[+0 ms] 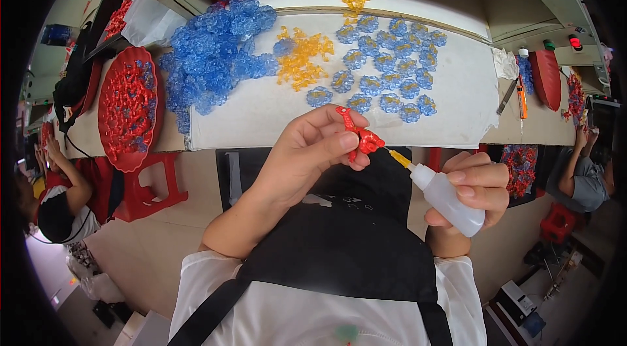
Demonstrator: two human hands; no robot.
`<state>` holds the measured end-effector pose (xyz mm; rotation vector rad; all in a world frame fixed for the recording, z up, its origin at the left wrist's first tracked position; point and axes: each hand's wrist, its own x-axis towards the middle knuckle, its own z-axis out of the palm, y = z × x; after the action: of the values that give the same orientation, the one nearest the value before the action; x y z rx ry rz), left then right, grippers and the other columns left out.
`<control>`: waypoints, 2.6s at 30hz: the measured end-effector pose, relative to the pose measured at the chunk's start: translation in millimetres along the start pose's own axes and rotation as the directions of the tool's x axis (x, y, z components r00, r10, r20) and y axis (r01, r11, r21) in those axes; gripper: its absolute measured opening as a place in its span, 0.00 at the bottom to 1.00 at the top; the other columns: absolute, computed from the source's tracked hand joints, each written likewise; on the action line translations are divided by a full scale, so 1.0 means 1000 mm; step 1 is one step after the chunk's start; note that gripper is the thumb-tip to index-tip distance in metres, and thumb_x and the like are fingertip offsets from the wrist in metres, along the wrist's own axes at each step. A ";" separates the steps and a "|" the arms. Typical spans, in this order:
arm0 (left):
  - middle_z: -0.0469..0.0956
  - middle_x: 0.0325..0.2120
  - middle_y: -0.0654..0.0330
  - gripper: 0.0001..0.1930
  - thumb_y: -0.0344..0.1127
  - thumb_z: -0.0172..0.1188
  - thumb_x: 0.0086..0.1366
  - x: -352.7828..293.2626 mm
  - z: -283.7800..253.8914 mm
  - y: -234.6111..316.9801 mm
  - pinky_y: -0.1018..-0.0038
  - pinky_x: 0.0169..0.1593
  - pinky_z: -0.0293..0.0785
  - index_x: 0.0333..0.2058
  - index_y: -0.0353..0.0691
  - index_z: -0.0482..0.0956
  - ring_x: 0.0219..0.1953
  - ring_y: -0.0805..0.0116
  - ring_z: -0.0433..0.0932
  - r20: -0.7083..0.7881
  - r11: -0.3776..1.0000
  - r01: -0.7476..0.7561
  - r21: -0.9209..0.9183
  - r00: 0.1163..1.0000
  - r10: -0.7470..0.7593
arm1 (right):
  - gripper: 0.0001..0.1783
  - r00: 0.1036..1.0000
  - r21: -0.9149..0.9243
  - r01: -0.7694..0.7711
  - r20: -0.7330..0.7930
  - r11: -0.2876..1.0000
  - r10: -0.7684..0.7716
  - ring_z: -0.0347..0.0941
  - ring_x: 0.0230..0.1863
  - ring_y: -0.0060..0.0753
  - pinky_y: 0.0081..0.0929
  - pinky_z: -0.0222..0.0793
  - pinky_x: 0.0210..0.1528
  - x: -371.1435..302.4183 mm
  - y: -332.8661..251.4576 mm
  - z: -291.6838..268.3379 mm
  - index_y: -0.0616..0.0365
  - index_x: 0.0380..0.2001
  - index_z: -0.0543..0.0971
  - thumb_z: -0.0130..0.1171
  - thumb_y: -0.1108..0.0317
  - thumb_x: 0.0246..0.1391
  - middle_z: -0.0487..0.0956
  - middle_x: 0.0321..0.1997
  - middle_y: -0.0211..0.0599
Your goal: The person assembles toy figurines by applying glue from a squeeze bottle onto plastic figurine parts, attaching them to plastic bases, and placing the assembled pieces into a tray.
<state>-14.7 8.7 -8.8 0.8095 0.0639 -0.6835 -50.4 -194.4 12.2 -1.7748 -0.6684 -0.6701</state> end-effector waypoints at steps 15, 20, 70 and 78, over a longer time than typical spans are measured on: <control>0.75 0.29 0.57 0.10 0.31 0.53 0.57 0.001 0.002 -0.001 0.78 0.34 0.71 0.38 0.34 0.70 0.27 0.71 0.75 -0.010 0.995 0.030 -0.098 0.999 -0.031 | 0.25 0.999 -0.011 -0.018 0.034 1.000 0.018 0.67 0.25 0.30 0.20 0.64 0.23 -0.002 -0.002 0.001 0.56 0.31 0.70 0.72 0.67 0.26 0.70 0.31 0.36; 0.74 0.31 0.51 0.12 0.33 0.49 0.59 0.009 -0.002 -0.006 0.76 0.33 0.72 0.40 0.34 0.68 0.26 0.67 0.74 0.014 0.994 0.020 -0.107 1.000 -0.019 | 0.25 0.997 0.027 -0.030 -0.071 0.999 0.032 0.69 0.27 0.30 0.20 0.67 0.25 -0.002 0.005 -0.014 0.56 0.32 0.67 0.70 0.66 0.30 0.71 0.33 0.40; 0.70 0.43 0.51 0.08 0.32 0.50 0.59 0.010 0.007 -0.010 0.78 0.35 0.72 0.37 0.38 0.69 0.27 0.75 0.73 0.115 0.993 -0.004 -0.114 0.993 0.017 | 0.17 0.877 0.324 -0.475 0.245 0.818 0.413 0.71 0.35 0.27 0.21 0.66 0.36 0.003 0.047 0.010 0.62 0.34 0.72 0.58 0.84 0.35 0.74 0.35 0.39; 0.74 0.28 0.60 0.10 0.33 0.52 0.58 0.001 0.003 -0.003 0.79 0.33 0.71 0.38 0.35 0.70 0.26 0.74 0.73 0.082 0.989 0.079 -0.127 0.994 -0.069 | 0.09 0.929 0.279 -0.301 0.300 0.912 0.215 0.71 0.31 0.32 0.22 0.64 0.33 0.014 0.032 0.001 0.63 0.27 0.72 0.60 0.76 0.40 0.74 0.31 0.46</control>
<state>-16.1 5.0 -8.9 0.6576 0.0683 -0.7724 -18.2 -200.0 1.5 -1.6189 -0.6597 -0.1297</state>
